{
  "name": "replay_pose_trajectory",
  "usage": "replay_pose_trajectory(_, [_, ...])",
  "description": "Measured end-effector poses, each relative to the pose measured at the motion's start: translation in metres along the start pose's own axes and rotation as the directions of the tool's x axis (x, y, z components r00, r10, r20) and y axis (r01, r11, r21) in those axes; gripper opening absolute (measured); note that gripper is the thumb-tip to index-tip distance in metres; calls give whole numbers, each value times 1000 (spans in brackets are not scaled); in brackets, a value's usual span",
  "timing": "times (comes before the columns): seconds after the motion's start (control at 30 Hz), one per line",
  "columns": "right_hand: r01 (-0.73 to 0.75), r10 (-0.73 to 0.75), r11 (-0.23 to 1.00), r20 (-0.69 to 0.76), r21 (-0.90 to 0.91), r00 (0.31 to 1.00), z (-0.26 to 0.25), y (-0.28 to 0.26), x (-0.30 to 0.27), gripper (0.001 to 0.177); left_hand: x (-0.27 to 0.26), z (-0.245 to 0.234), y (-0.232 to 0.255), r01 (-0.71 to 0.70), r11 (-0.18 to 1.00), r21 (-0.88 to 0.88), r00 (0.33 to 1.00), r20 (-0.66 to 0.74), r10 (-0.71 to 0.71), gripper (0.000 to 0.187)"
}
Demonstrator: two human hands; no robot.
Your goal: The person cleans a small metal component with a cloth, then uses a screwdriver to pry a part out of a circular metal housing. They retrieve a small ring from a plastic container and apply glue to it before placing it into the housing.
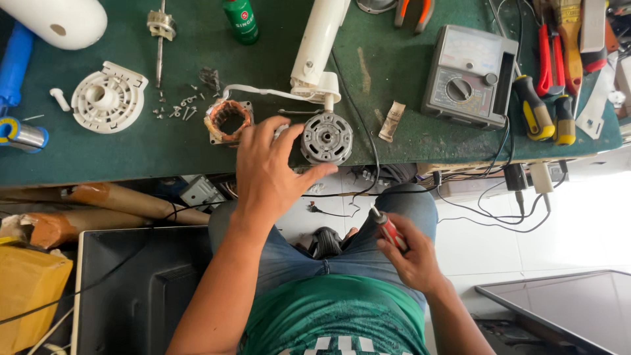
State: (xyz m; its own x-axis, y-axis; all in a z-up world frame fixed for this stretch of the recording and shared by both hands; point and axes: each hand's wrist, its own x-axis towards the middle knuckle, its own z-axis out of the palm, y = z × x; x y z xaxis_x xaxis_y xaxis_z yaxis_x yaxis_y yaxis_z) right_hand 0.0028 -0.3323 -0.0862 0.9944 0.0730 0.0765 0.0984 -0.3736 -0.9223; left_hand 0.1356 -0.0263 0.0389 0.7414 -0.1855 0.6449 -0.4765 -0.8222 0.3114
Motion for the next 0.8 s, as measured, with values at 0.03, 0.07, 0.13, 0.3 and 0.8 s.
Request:
replay_pose_trajectory(0.03, [2, -2, 1000, 4, -8, 1000, -4, -14, 4, 52, 0, 1, 3, 6, 1000, -4, 1000, -6, -6, 82])
replay_pose_trajectory(0.07, [-6, 5, 1000, -36, -20, 999, -8, -28, 7, 54, 0, 2, 6, 28, 998, -57, 999, 35, -26, 90])
replay_pose_trajectory(0.13, [-13, 10, 999, -76, -39, 997, -19, -60, 18, 56, -3, 13, 6, 54, 992, -114, 996, 71, -46, 99])
replay_pose_trajectory(0.3, [289, -346, 865, -69, -410, 936, -39, -146, 56, 41, -12, 42, 2, -3, 999, -46, 988, -156, -5, 84])
replay_pose_trajectory(0.8, [463, -432, 516, 248, -721, 867, -17, -232, 130, 23, -20, 50, -4, 54, 997, -56, 986, -153, -62, 89])
